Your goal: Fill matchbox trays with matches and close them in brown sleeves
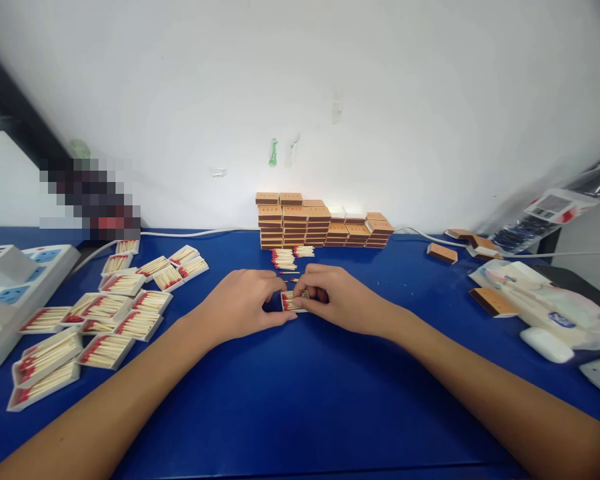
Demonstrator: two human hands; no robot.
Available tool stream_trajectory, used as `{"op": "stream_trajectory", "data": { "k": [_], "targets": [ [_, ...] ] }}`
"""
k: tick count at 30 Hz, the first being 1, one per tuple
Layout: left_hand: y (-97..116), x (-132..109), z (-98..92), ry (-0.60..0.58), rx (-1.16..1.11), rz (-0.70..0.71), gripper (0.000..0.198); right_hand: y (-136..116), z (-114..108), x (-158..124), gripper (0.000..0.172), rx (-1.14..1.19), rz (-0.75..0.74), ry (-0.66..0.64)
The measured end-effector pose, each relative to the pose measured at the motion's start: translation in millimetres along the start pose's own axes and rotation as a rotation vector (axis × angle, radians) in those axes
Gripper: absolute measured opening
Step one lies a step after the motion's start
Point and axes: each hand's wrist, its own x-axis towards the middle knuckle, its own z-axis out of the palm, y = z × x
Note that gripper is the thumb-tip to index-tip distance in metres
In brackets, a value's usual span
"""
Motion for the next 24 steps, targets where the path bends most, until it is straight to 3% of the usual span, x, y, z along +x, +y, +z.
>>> {"op": "stream_trajectory", "data": {
  "k": [5,11,18,24],
  "targets": [
    [-0.6,0.5,-1.7,-0.015,0.009,-0.008,0.032,22.0,-5.8,6.9,0.006,-0.121,0.067,0.149],
    [-1.4,1.0,-3.3,-0.017,0.017,-0.019,0.031,37.9,-3.3,12.3,0.011,-0.132,0.110,0.039],
    [-2.3,1.1,-3.5,-0.018,0.041,-0.039,0.032,12.6,-5.6,4.9,0.012,-0.125,0.089,0.065],
    [-1.1,1.1,-8.5,-0.057,0.030,-0.080,0.033,-6.0,-0.6,5.2,0.010,-0.109,0.028,-0.012]
  ]
}}
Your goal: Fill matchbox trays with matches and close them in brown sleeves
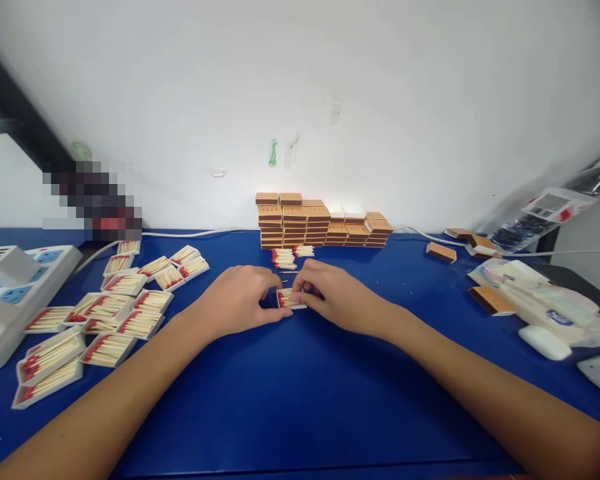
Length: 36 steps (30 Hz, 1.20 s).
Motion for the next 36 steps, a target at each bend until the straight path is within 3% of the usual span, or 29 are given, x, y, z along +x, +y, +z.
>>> {"op": "stream_trajectory", "data": {
  "k": [4,9,13,19,24,30,34,36],
  "targets": [
    [-3.2,-1.8,-9.3,-0.072,-0.073,-0.050,0.034,21.7,4.4,18.7,0.004,-0.032,0.030,0.152],
    [-6.9,-2.9,-15.4,-0.070,-0.067,-0.086,0.034,40.0,10.1,30.8,0.011,-0.069,0.090,0.085],
    [-7.6,-2.6,-15.6,-0.073,-0.039,-0.088,0.035,24.5,8.2,21.6,0.012,-0.038,0.042,0.108],
    [-7.9,-3.1,-16.7,-0.054,-0.024,-0.079,0.034,-4.7,7.4,8.2,0.011,0.024,-0.050,-0.017],
    [-7.7,-5.0,-18.9,-0.072,-0.038,-0.080,0.034,5.5,17.5,20.6,0.003,0.068,-0.043,0.120],
    [-11.6,-6.4,-17.7,-0.078,-0.088,-0.092,0.034,17.0,21.2,27.2,0.014,-0.029,0.029,0.053],
    [-11.3,-5.1,-17.5,-0.066,-0.071,-0.106,0.035,9.5,12.9,17.5,0.013,-0.016,0.010,0.116],
    [-9.8,-4.3,-17.5,-0.058,-0.053,-0.103,0.035,3.4,11.3,12.8,0.013,-0.006,-0.020,0.082]
  ]
}}
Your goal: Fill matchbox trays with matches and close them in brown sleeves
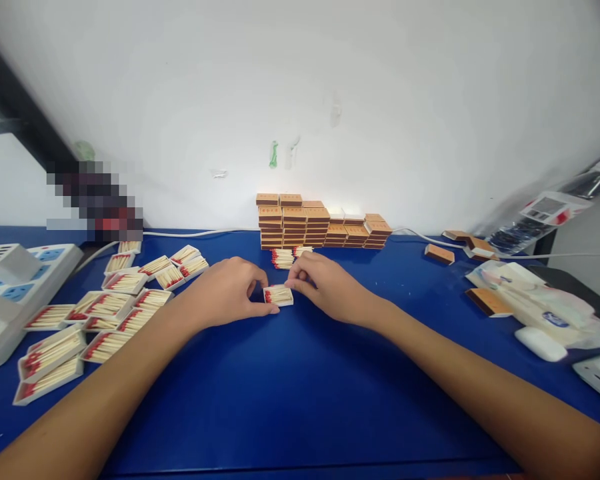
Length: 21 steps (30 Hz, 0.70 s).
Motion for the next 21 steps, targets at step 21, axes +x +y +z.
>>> {"op": "stream_trajectory", "data": {
  "k": [21],
  "targets": [
    [1.0,2.7,4.7,0.014,0.021,0.019,0.035,34.2,7.9,13.9,0.013,-0.079,0.056,0.045]
  ]
}}
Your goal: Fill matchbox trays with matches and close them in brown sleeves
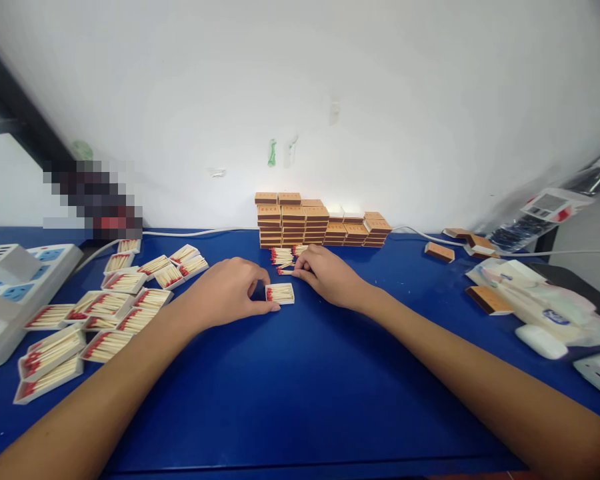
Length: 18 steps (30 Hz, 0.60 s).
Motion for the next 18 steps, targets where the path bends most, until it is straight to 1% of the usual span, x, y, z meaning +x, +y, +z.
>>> {"op": "stream_trajectory", "data": {
  "k": [5,12,18],
  "targets": [
    [-0.3,0.3,0.2,-0.001,0.012,-0.003,0.036,-3.3,1.3,1.1,0.016,-0.012,-0.012,-0.031],
    [1.5,-1.0,-1.0,-0.008,0.023,-0.007,0.035,-3.8,-0.3,-2.9,0.015,-0.141,-0.019,-0.087],
    [0.4,-1.1,-0.3,0.002,0.023,0.003,0.034,-3.1,-3.6,-7.2,0.015,-0.133,-0.016,-0.096]
  ]
}}
